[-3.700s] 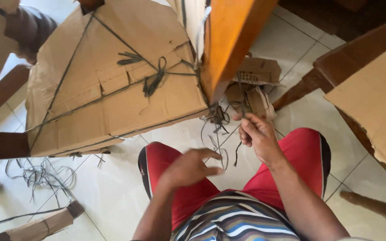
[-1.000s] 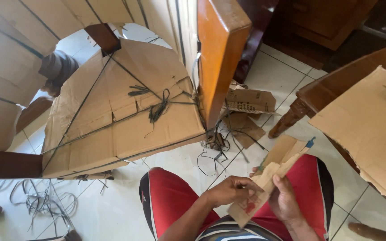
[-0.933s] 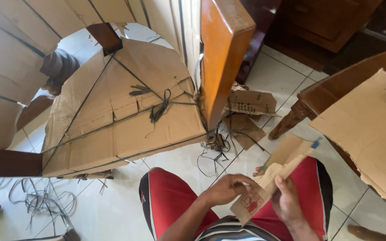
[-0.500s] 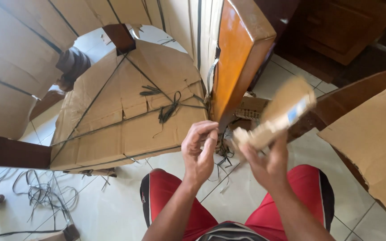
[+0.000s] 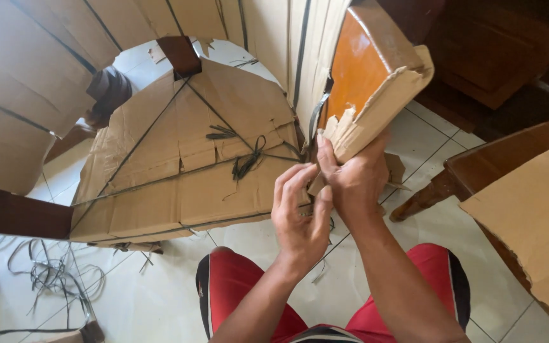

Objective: Securing cardboard protection to a wooden chair backrest using wire ties and pliers.

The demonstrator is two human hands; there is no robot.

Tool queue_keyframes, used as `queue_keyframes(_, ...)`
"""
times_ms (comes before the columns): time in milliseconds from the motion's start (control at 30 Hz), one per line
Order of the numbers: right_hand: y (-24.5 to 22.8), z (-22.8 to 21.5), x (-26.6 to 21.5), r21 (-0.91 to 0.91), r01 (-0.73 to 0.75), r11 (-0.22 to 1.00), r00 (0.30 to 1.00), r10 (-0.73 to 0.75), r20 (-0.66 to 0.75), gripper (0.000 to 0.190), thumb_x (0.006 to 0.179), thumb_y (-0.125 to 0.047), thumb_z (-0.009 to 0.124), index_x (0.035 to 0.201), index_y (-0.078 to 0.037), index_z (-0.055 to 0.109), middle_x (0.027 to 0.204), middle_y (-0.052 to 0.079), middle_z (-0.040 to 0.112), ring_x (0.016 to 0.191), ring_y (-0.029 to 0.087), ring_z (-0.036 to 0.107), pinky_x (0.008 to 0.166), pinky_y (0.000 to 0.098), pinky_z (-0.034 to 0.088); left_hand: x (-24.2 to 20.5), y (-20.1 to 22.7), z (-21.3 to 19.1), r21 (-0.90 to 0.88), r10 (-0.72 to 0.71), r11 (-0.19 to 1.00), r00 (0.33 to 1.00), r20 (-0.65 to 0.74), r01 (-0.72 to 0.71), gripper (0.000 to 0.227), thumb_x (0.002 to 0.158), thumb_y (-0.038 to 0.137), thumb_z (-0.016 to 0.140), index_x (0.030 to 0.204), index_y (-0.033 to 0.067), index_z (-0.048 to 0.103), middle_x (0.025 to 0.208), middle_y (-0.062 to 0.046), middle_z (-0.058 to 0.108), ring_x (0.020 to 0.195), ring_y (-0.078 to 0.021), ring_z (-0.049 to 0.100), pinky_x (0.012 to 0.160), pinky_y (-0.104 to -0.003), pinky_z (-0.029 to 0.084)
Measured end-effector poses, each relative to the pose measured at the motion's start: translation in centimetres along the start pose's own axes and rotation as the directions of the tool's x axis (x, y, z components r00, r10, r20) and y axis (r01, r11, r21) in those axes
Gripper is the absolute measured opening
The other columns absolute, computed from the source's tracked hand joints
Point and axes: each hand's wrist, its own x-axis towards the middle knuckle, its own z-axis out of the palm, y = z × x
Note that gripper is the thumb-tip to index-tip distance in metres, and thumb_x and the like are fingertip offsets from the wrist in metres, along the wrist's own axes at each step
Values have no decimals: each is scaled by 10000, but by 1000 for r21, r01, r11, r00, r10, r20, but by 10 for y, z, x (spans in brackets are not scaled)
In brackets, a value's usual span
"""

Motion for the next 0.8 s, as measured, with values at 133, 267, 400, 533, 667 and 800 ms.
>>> queue_keyframes(133,-4,6,-3,-118,-42,992,999,39,-26,882,838,-466,862,1398,29,393,1053,219,699,1000,439,723,880,539,591,15,9,17,88,117,990,993,-19,-115,398,891,81,772,1269,22,662,1213,-154,660,1118,-314,693,939,-400,604)
queue_keyframes(267,10,-8,2,64,-144,987,972,129,194,823,821,-379,833,1336,11,322,1129,260,682,1116,485,669,1028,580,514,21,4,24,129,153,981,988,-31,-148,388,929,148,753,1300,66,672,1244,-115,671,1143,-292,685,996,-418,581)
queue_keyframes(400,-21,-39,10,248,-115,962,960,44,276,732,929,-501,675,1367,-45,307,1141,187,647,1143,438,671,1030,520,515,15,-2,19,4,112,994,993,-28,-112,322,1017,187,641,1311,58,656,1260,-131,659,1185,-306,682,1006,-437,578)
queue_keyframes(533,-17,-39,8,285,-24,958,976,-39,212,763,1065,-474,491,1601,-100,98,1385,288,541,1314,520,564,1115,609,452,12,-3,18,-46,77,996,997,7,-76,326,1045,157,581,1351,56,636,1290,-134,651,1224,-314,670,1020,-437,565)
queue_keyframes(667,-25,-40,4,262,-41,964,986,-4,168,847,1014,-338,723,1601,-93,163,1407,329,544,1315,539,551,1079,637,472,14,-11,20,19,111,994,994,14,-111,398,989,100,663,1385,76,623,1304,-145,638,1239,-341,664,1047,-461,558)
queue_keyframes(800,-22,-38,-2,312,17,950,982,-75,175,840,993,-287,732,1594,-65,188,1408,322,542,1320,526,547,1081,629,470,24,-5,29,130,124,983,992,26,-127,483,917,152,775,1371,77,628,1214,-130,660,1132,-322,709,962,-425,603)
